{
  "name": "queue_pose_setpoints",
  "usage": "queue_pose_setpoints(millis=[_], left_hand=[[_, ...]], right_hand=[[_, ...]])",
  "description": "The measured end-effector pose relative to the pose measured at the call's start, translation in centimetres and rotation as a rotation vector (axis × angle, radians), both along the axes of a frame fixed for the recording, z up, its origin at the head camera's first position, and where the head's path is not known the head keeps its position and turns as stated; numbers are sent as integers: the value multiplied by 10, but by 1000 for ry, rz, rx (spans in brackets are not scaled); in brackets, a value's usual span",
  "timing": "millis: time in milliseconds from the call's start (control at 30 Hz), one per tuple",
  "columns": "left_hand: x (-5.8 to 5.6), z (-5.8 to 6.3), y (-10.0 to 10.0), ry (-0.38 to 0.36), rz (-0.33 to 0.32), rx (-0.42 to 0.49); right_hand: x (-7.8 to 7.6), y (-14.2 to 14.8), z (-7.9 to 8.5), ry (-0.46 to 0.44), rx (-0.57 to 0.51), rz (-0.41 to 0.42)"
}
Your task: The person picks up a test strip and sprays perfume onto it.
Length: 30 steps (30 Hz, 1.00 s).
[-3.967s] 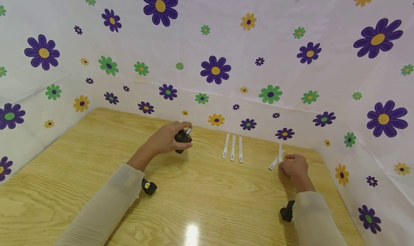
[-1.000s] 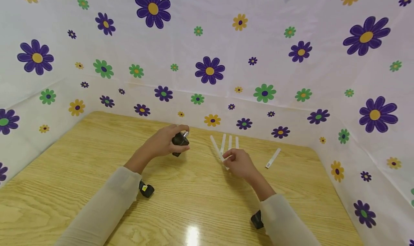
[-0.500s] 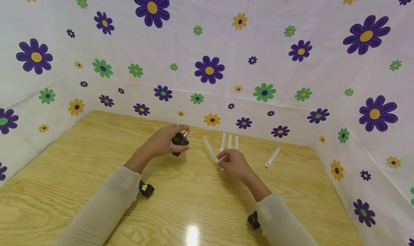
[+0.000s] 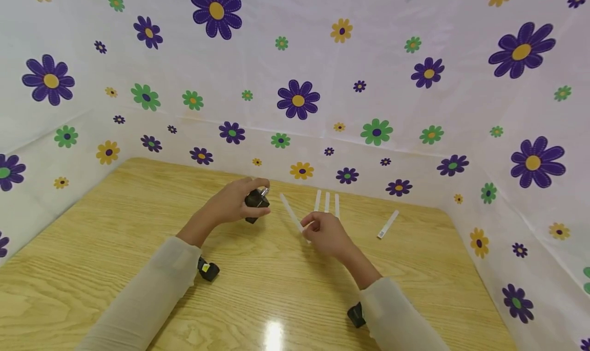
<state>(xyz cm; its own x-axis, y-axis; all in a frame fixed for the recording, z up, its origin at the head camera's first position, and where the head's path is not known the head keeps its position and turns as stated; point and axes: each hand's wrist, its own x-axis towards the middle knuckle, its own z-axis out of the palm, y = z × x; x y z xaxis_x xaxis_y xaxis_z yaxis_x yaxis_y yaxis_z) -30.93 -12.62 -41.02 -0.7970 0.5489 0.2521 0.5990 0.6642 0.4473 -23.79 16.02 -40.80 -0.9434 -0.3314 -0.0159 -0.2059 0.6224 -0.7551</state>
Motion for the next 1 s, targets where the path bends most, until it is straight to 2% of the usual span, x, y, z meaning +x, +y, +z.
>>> queue_pose_setpoints(millis=[767, 1000], left_hand=[[2, 1, 1, -26, -25, 21], [3, 2, 0, -39, -5, 18]], right_hand=[[0, -7, 4, -4, -33, -1], [0, -6, 5, -6, -35, -3]])
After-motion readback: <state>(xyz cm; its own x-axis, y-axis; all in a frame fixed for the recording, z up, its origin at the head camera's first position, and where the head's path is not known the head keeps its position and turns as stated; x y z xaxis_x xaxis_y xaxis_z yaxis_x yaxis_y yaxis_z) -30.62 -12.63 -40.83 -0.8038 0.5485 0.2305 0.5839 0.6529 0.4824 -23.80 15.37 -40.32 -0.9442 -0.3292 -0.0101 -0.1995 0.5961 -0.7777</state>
